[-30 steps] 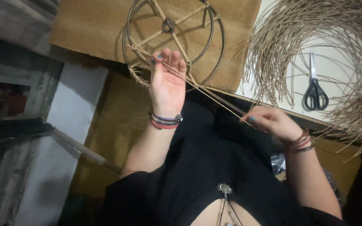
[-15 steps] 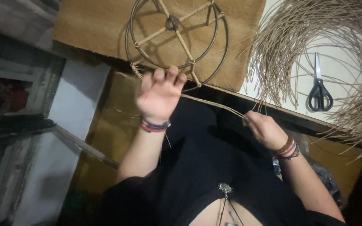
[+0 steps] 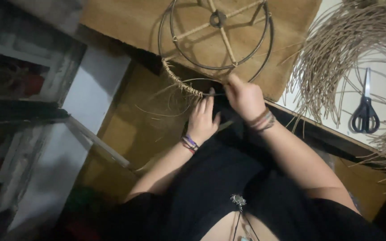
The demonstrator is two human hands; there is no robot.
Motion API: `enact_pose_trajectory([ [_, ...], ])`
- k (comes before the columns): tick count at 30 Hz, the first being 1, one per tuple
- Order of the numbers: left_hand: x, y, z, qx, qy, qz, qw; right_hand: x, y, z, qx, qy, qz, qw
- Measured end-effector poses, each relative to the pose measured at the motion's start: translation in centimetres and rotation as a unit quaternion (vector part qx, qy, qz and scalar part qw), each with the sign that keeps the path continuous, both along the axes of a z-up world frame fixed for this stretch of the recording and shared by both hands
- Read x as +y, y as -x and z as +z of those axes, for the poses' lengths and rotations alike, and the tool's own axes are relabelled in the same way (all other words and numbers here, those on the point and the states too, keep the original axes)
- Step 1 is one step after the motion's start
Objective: Weaving thin natural fibers around a circular frame to create a decorative object or furniture component.
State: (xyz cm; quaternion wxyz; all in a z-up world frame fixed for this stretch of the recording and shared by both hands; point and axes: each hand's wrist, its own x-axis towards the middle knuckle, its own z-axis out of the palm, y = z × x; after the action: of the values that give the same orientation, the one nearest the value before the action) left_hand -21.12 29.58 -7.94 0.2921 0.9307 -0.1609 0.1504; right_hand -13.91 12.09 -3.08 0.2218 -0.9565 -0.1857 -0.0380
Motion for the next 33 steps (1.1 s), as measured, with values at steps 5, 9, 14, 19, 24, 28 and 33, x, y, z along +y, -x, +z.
enact_pose_trajectory([
  [5,-0.5,-2.0,-1.4,0.109,0.031,0.062,0.992,1.5,-0.6,-0.2,-0.03,0.104,0.03,0.994],
  [9,-0.7,-2.0,-3.1,0.232,0.117,0.131,0.957,0.1,2.0,0.1,0.117,-0.209,0.024,0.971],
  [14,-0.4,2.2,-1.2,0.288,0.072,0.053,0.954,-0.4,7.3,-1.8,0.335,-0.601,-0.108,0.717],
  [19,-0.5,1.9,7.0,0.204,0.13,-0.097,0.965,-2.2,7.3,0.9,0.456,-0.551,-0.109,0.691],
  [24,-0.9,-4.1,5.0,0.176,0.176,-0.128,0.96,-4.1,6.1,-2.3,0.063,-0.089,0.05,0.993],
  [28,-2.1,-6.8,6.9,0.22,0.184,-0.029,0.958,-3.2,5.6,-2.3,-0.117,-0.065,-0.057,0.989],
  [33,-2.1,-7.3,4.8,0.031,0.106,-0.008,0.994,-3.3,5.4,-1.7,0.011,-0.24,-0.062,0.969],
])
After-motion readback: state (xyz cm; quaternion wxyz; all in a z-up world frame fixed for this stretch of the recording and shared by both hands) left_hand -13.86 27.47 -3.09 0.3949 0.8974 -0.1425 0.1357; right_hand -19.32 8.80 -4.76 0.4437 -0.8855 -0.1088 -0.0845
